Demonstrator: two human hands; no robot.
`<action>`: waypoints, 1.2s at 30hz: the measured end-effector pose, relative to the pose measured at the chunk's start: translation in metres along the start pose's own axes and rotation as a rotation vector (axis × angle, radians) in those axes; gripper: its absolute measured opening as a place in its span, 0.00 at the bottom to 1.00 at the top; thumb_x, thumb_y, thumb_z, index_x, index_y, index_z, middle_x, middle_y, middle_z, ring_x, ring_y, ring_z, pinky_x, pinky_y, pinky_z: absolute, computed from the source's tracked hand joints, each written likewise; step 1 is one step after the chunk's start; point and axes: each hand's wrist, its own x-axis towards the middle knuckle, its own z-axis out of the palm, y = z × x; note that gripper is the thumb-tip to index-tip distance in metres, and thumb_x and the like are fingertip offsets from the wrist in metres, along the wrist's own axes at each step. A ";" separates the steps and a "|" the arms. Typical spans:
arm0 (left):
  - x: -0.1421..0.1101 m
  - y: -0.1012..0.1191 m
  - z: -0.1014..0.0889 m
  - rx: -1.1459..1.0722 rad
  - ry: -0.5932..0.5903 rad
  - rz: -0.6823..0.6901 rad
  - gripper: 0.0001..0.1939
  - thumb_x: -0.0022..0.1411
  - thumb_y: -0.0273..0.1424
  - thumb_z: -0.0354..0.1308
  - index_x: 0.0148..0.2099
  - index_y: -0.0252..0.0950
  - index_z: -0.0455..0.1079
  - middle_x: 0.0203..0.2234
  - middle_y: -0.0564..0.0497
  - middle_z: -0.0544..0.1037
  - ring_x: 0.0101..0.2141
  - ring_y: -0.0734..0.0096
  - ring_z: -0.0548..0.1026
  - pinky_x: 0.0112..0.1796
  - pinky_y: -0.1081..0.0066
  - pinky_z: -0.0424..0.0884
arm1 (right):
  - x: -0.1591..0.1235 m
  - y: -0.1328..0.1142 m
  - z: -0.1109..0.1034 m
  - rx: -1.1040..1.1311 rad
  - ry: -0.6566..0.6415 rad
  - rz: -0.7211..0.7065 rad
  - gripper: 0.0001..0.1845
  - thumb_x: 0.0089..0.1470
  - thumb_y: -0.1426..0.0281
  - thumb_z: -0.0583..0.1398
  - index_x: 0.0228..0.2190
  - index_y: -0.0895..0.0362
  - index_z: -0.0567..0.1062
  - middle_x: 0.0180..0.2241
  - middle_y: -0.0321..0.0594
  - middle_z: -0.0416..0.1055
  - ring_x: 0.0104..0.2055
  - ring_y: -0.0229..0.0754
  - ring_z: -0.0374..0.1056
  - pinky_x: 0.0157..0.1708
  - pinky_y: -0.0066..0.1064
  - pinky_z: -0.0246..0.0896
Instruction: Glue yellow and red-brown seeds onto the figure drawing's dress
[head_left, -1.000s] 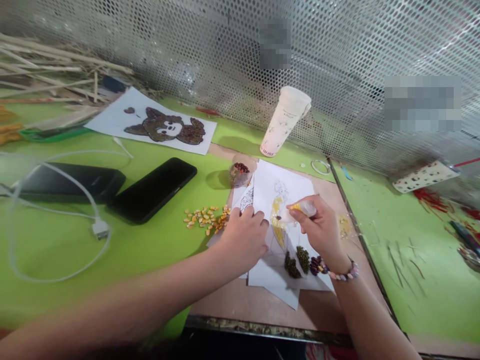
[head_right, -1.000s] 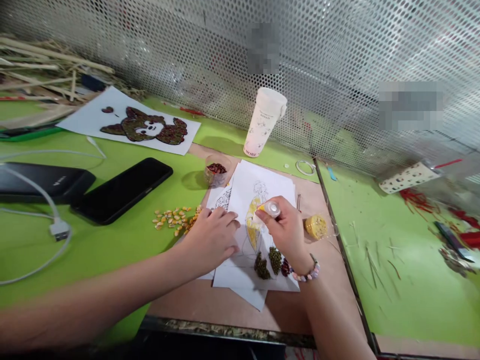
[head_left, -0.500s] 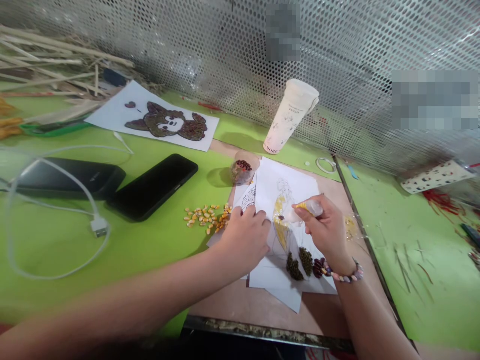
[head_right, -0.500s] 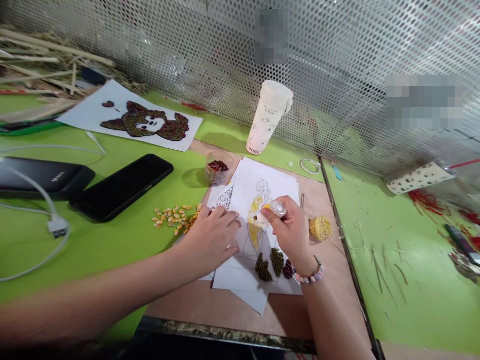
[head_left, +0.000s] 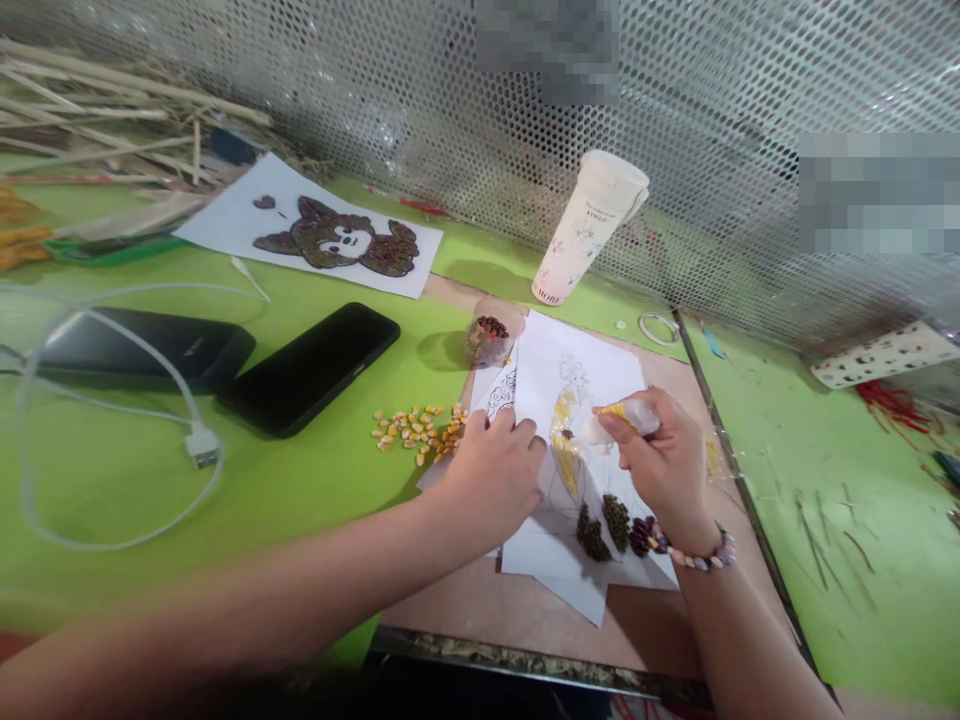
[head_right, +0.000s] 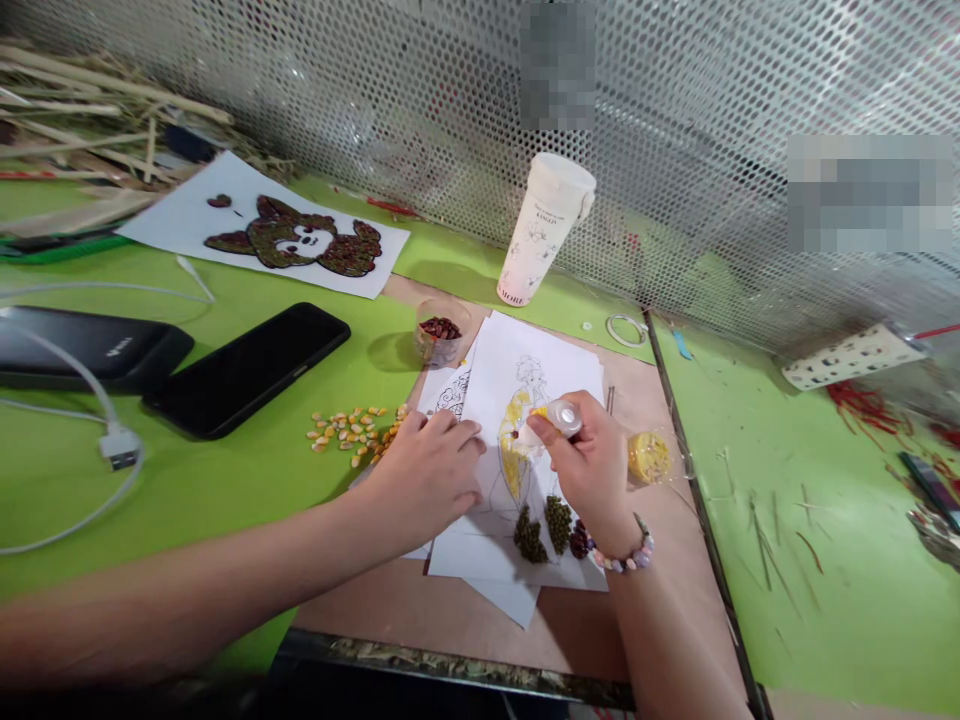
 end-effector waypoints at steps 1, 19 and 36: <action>0.000 0.000 0.000 -0.003 0.000 0.002 0.15 0.65 0.39 0.57 0.46 0.33 0.74 0.46 0.43 0.77 0.45 0.51 0.70 0.43 0.53 0.67 | 0.000 0.000 0.000 -0.001 0.006 -0.006 0.16 0.54 0.56 0.65 0.28 0.54 0.70 0.18 0.29 0.66 0.14 0.32 0.57 0.13 0.27 0.50; 0.001 0.001 -0.003 -0.021 -0.028 -0.015 0.15 0.66 0.39 0.58 0.45 0.32 0.74 0.45 0.45 0.77 0.46 0.51 0.70 0.45 0.50 0.67 | -0.007 0.001 -0.001 -0.126 -0.049 -0.111 0.16 0.54 0.57 0.66 0.26 0.55 0.73 0.16 0.29 0.63 0.17 0.34 0.56 0.18 0.29 0.50; 0.002 0.000 0.004 -0.004 -0.011 -0.005 0.15 0.66 0.38 0.56 0.47 0.33 0.73 0.47 0.45 0.77 0.46 0.51 0.70 0.44 0.50 0.67 | 0.004 0.003 0.008 -0.109 0.029 -0.080 0.15 0.53 0.60 0.65 0.24 0.52 0.66 0.14 0.26 0.59 0.16 0.34 0.54 0.17 0.29 0.49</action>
